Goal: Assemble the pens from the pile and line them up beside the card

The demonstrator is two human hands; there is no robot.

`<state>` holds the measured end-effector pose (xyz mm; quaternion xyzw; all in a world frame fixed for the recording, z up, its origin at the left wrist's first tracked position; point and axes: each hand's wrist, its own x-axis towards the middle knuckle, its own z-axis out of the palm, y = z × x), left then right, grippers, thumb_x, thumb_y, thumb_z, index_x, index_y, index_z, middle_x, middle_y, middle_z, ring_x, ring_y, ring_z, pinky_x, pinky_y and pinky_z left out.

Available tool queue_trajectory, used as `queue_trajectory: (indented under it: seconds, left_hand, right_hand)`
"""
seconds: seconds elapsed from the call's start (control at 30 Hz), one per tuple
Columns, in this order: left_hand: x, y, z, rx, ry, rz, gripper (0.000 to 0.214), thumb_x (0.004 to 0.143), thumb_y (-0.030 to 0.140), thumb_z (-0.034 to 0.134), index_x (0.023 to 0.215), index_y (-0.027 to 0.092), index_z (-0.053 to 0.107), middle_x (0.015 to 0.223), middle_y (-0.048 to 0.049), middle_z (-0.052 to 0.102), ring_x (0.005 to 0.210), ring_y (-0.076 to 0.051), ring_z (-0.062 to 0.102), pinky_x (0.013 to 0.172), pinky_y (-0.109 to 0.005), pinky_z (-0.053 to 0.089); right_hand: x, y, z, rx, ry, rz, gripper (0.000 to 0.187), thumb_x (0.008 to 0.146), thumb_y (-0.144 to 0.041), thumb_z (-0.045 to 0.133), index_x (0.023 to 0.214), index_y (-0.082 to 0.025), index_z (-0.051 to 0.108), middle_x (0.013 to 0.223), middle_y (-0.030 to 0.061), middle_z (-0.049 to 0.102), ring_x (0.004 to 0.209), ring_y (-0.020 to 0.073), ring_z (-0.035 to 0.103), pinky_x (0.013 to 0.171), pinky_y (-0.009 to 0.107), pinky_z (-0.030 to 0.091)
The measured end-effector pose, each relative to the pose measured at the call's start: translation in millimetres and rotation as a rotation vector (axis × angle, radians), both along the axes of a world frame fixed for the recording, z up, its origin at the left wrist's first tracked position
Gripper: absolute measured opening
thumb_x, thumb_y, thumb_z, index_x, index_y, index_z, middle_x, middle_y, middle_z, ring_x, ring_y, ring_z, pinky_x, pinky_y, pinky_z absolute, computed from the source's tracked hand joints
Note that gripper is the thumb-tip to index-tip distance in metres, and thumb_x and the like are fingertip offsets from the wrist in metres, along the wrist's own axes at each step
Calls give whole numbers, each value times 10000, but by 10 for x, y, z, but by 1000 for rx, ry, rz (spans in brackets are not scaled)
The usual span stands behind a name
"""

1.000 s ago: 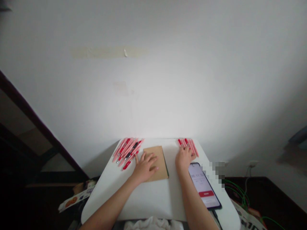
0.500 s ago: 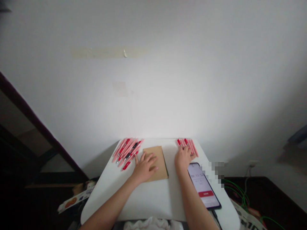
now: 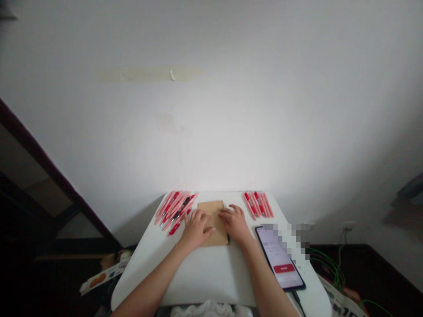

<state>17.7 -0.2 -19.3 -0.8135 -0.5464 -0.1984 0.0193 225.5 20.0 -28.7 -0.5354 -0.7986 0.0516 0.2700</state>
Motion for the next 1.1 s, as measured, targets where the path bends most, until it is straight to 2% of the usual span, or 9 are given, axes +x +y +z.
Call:
queue_trajectory:
  seconds: [0.17, 0.47, 0.57, 0.77, 0.93, 1.03, 1.1]
  left_hand:
    - [-67, 34, 35, -59, -10, -12, 372, 874, 466, 622, 1234, 376, 601, 1395, -39, 555, 1374, -347, 374, 1094, -812, 43]
    - [-122, 63, 86, 7, -22, 113, 304, 880, 417, 614, 1173, 344, 645, 1345, -46, 590, 1356, -341, 402, 1117, -785, 91]
    - [-129, 67, 104, 32, -25, 166, 292, 887, 403, 599, 1162, 321, 652, 1322, -60, 601, 1344, -345, 403, 1112, -772, 145]
    - [-173, 88, 183, 43, -28, 274, 287, 907, 371, 558, 1153, 271, 667, 1264, -86, 639, 1287, -326, 453, 1127, -698, 220]
    - [-238, 116, 228, 54, -18, 385, 269, 906, 325, 543, 1113, 244, 695, 1284, -101, 629, 1306, -337, 433, 1150, -687, 181]
    - [-286, 134, 241, 58, -22, 420, 248, 889, 290, 554, 1077, 253, 712, 1290, -95, 619, 1329, -344, 409, 1152, -702, 154]
    - [-326, 146, 247, 64, -29, 436, 233, 876, 268, 566, 1047, 263, 724, 1295, -88, 614, 1348, -345, 389, 1152, -710, 134]
  right_hand:
    - [-39, -61, 81, -89, -69, -99, 355, 948, -254, 461, 1196, -364, 690, 1354, -45, 625, 1360, 283, 359, 1141, 537, 187]
    - [-51, -77, 144, -82, -193, -324, 349, 996, -326, 402, 1225, -378, 660, 1313, 17, 626, 1313, 288, 397, 1108, 516, 210]
    - [-52, -91, 176, -97, -221, -338, 376, 992, -274, 384, 1241, -379, 646, 1296, 30, 619, 1308, 284, 391, 1096, 513, 223]
    - [-60, -130, 234, -139, -261, -341, 491, 937, -124, 368, 1278, -370, 623, 1285, 53, 605, 1305, 286, 389, 1119, 565, 164]
    - [-95, -151, 183, -71, -264, -362, 472, 929, -110, 361, 1217, -329, 664, 1190, 98, 634, 1244, 313, 433, 1107, 647, 119]
    - [-119, -131, 136, -30, -274, -386, 462, 927, -102, 363, 1198, -312, 672, 1160, 121, 636, 1194, 322, 468, 1090, 646, 156]
    - [-131, -107, 116, -14, -278, -398, 402, 956, -164, 376, 1192, -295, 675, 1142, 134, 633, 1173, 328, 481, 1076, 637, 193]
